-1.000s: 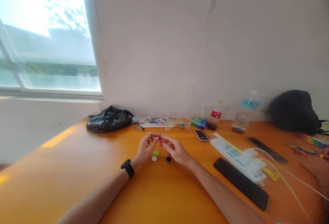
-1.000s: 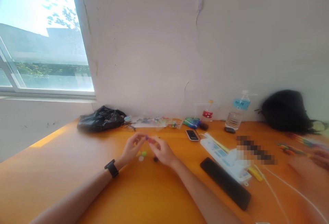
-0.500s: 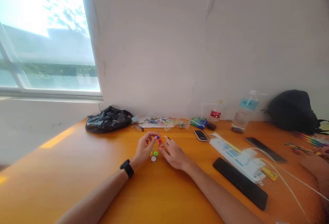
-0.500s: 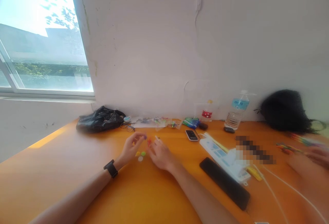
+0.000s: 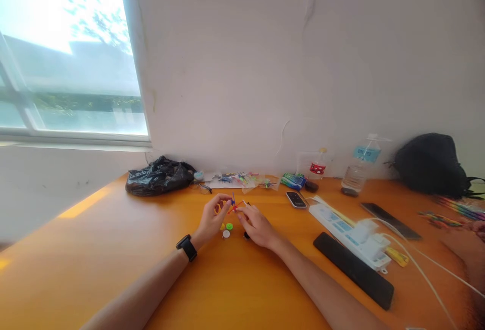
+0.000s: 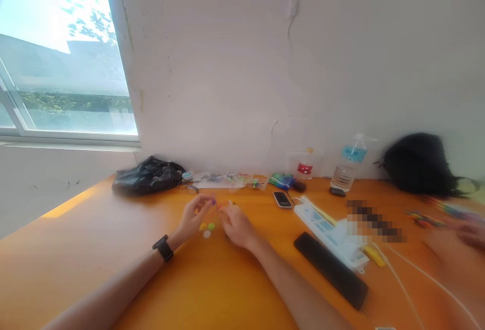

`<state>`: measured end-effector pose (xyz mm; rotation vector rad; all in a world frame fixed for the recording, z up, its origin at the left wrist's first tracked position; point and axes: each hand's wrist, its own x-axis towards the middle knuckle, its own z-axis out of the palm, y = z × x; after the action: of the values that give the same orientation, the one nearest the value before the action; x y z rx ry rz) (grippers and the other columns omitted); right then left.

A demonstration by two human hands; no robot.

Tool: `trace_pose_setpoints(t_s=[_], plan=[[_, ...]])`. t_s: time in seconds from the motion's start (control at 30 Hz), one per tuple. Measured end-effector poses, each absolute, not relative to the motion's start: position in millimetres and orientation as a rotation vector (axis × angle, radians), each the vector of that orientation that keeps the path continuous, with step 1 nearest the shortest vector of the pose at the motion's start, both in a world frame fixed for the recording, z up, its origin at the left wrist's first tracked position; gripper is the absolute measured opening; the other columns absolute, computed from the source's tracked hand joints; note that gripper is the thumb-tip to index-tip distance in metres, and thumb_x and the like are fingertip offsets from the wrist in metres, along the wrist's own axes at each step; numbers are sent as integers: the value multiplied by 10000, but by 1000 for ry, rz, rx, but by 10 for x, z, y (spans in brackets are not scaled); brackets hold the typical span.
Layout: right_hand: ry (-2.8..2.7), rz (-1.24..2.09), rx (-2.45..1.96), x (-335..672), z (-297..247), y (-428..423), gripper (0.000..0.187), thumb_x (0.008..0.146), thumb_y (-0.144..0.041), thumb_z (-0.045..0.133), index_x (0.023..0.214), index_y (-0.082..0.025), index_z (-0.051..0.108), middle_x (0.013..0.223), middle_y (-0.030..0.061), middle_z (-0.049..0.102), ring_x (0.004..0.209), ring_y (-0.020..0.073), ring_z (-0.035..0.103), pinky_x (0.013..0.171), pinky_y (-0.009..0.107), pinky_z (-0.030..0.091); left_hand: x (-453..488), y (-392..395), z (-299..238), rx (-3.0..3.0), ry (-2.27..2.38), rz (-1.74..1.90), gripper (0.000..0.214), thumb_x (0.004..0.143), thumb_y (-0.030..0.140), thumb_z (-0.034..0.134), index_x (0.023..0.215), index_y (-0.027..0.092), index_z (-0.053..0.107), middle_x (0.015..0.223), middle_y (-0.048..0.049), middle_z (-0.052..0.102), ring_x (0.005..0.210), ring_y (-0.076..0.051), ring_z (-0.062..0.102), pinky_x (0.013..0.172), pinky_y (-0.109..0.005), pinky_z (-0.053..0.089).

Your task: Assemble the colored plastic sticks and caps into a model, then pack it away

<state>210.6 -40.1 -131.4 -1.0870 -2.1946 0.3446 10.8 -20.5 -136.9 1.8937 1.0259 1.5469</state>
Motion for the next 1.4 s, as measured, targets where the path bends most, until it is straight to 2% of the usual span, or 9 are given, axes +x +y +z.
trace_pose_setpoints(t_s=[0.2,0.33,0.47,0.73,0.83,0.9,1.03,1.13,1.4], plan=[[-2292,211,-1178,2100,-1307,-386,449,1088,-440,326,1019,-229,716,997,86,631,1016,255,541,917,410,453,115,-215,-1365,1896,1014,1546,280,996,459,557,1014,218,699,958,-48,736,786,-175,620,691,-289,437],[-2392,156,-1222,2069,-1271,-398,440,1071,-512,339,1163,-304,715,1097,84,602,1044,256,519,952,430,436,105,-192,-1376,1869,1051,1600,291,998,472,551,1027,222,698,956,-53,735,793,-182,620,689,-294,445],[-2441,171,-1290,2044,-1274,-384,476,1053,-570,344,1408,-374,592,1159,93,595,1131,285,504,1002,469,405,85,-171,-1374,1852,1085,1646,293,1002,471,547,1024,221,699,961,-56,737,800,-182,628,692,-299,449],[-2322,140,-1211,2104,-1335,-312,412,1067,-482,377,1268,-273,670,1141,100,630,1075,259,527,982,424,426,84,-192,-1353,1851,1067,1624,297,998,477,548,1021,222,699,968,-60,738,814,-190,634,703,-304,455],[-2280,93,-1222,2177,-1365,-216,424,1063,-425,392,1394,-244,585,1288,117,630,1181,275,505,1044,447,401,85,-182,-1372,1852,1083,1626,304,999,482,546,1021,222,700,961,-55,738,808,-189,631,700,-300,450],[-2292,120,-1283,2231,-1394,-153,496,1062,-435,367,1502,-245,493,1466,114,552,1336,299,425,1121,494,339,83,-175,-1386,1851,1091,1621,300,1000,481,546,1020,224,701,955,-50,738,799,-185,630,693,-298,448],[-2356,242,-1374,2282,-1436,-116,555,1063,-515,293,1562,-315,430,1615,58,424,1488,337,268,1172,586,248,76,-171,-1398,1855,1085,1616,286,1000,469,550,1027,228,702,962,-49,739,812,-187,634,700,-300,451],[-2377,228,-1319,2252,-1420,-157,533,1065,-526,286,1527,-344,481,1595,40,458,1468,332,300,1162,580,270,72,-174,-1392,1849,1080,1604,275,998,459,554,1028,228,701,966,-50,739,814,-187,631,707,-301,453],[-2412,87,-1207,2200,-1352,-274,446,1081,-451,317,1417,-301,570,1373,70,634,1291,282,455,1104,501,338,72,-189,-1374,1853,1090,1582,281,995,462,557,1021,223,702,957,-53,735,793,-185,622,691,-298,447]])
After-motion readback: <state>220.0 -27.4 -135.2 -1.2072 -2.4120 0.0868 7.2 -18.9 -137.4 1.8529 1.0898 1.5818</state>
